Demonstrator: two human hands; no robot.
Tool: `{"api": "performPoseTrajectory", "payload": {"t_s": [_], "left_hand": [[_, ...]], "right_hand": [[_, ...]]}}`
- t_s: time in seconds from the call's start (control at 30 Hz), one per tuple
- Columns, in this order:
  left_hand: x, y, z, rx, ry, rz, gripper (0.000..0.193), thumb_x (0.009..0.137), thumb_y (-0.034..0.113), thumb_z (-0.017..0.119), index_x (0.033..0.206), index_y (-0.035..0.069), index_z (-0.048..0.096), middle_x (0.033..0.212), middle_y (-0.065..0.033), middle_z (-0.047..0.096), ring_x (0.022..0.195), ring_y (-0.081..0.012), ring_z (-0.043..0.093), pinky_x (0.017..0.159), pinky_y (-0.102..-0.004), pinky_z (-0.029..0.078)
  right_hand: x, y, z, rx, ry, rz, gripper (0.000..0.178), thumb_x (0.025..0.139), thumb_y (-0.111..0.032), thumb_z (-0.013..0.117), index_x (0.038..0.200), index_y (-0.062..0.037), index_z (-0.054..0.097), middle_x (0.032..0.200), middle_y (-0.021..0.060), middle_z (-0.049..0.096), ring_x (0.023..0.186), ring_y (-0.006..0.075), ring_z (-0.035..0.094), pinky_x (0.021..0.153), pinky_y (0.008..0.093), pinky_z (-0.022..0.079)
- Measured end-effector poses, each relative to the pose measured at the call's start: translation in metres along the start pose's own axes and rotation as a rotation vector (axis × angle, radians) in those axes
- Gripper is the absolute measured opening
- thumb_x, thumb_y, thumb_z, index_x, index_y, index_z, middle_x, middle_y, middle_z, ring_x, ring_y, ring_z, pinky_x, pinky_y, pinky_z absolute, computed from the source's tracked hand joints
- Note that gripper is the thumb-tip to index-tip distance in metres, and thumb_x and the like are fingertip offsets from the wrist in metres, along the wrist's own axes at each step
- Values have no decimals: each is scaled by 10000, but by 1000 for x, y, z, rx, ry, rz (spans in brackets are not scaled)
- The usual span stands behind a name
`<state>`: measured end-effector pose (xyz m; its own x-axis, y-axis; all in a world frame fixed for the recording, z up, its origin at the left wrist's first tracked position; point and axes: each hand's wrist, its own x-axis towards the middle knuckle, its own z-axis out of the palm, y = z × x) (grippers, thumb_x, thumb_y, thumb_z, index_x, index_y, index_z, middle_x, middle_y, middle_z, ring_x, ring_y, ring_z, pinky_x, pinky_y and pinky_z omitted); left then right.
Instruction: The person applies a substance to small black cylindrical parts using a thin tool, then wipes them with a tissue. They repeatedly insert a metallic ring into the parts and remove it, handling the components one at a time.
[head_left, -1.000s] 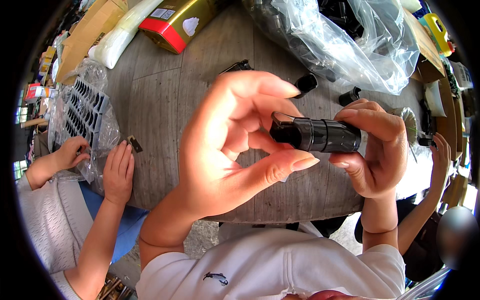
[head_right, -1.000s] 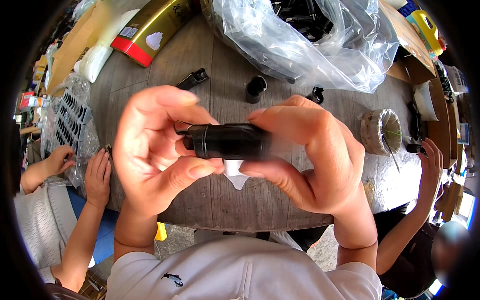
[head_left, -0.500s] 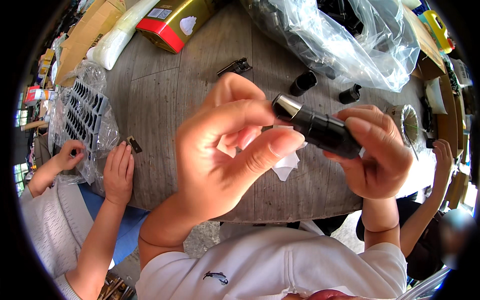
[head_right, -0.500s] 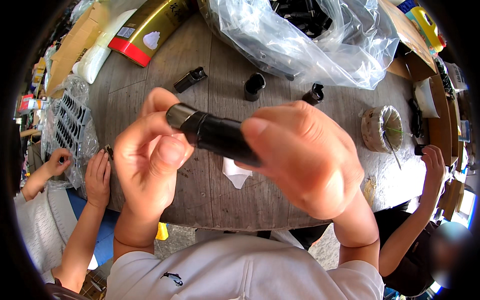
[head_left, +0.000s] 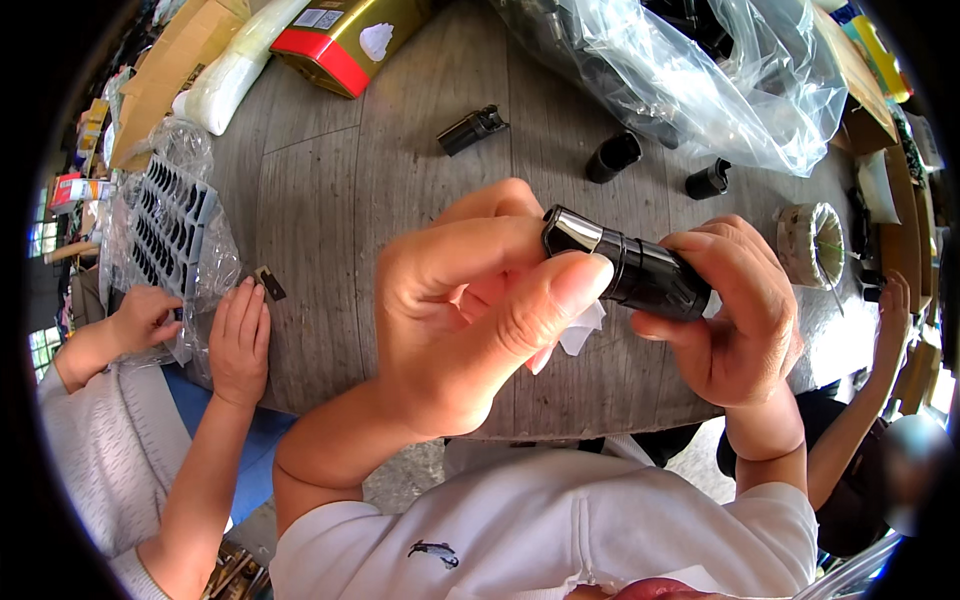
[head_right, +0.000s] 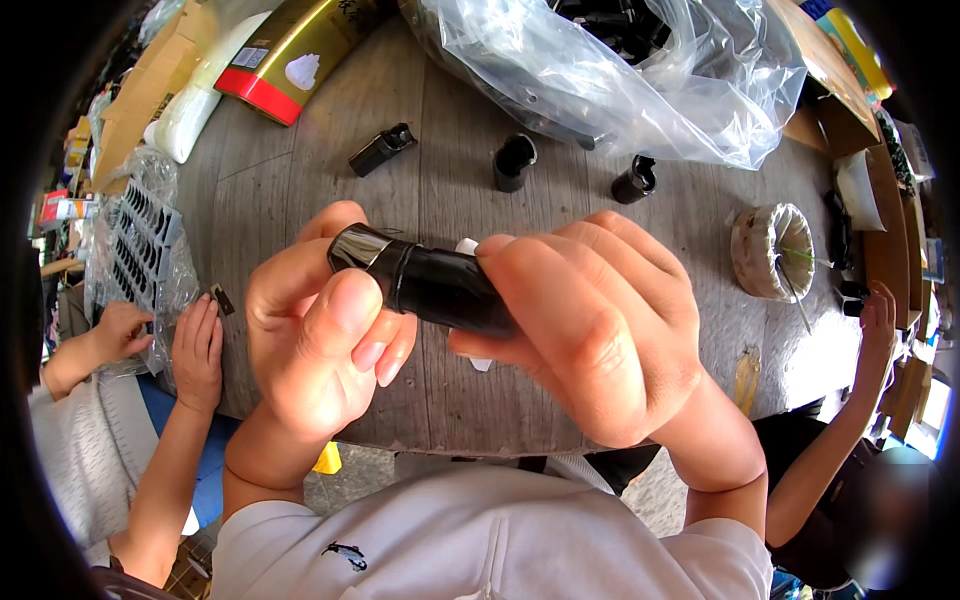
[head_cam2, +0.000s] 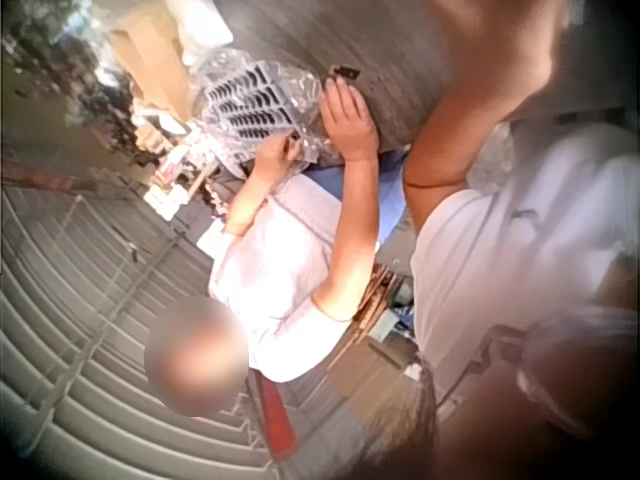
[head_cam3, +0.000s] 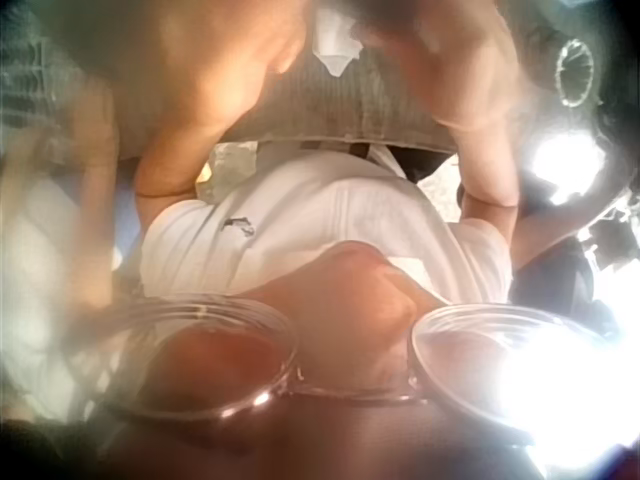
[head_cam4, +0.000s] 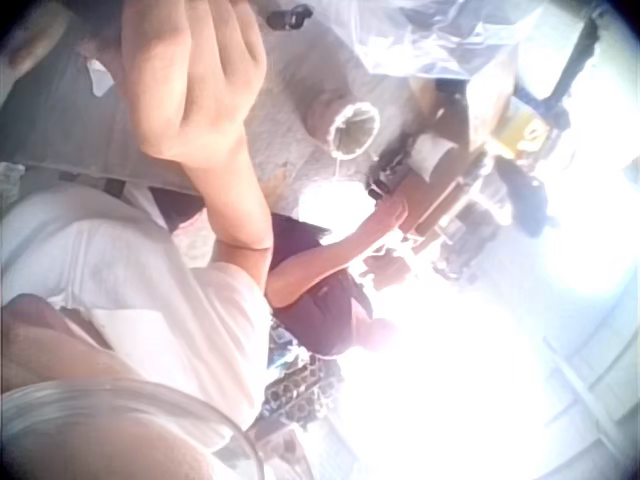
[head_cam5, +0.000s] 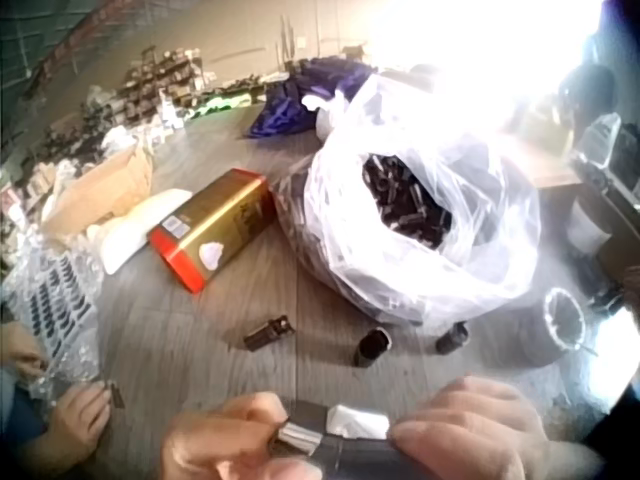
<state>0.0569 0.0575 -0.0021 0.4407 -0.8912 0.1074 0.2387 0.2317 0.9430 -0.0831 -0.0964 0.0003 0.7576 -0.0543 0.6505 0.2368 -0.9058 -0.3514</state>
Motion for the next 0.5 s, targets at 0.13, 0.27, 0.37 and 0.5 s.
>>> {"api": "performPoseTrajectory", "payload": {"t_s": [0.13,0.27,0.37,0.5], "left_hand": [[1,0,9,43,60,24,271,888,160,584,1043,-51,514,1022,-88,483,565,-104,492,466,-262,441],[8,-8,18,185,49,253,706,727,209,762,1245,-19,339,1127,-153,494,881,-215,549,768,-344,467],[14,-17,24,314,12,432,1034,554,191,894,1329,6,235,1199,-218,494,1102,-288,526,939,-390,427],[12,-17,19,349,-97,374,981,656,207,834,1362,-21,193,1249,-263,483,1159,-315,511,976,-399,404]], "right_hand": [[-3,-2,5,80,59,76,452,691,-146,775,1037,24,538,792,137,585,637,272,541,599,351,443],[-6,-1,5,75,116,7,499,703,-43,753,1132,-22,499,781,124,565,615,263,543,548,357,435],[-7,-10,2,24,110,-39,539,675,-16,736,1148,-34,478,796,121,548,599,256,545,519,361,437],[-6,-14,0,-56,77,-153,562,625,-27,714,1127,-35,461,821,116,535,593,240,529,512,363,448]]}}
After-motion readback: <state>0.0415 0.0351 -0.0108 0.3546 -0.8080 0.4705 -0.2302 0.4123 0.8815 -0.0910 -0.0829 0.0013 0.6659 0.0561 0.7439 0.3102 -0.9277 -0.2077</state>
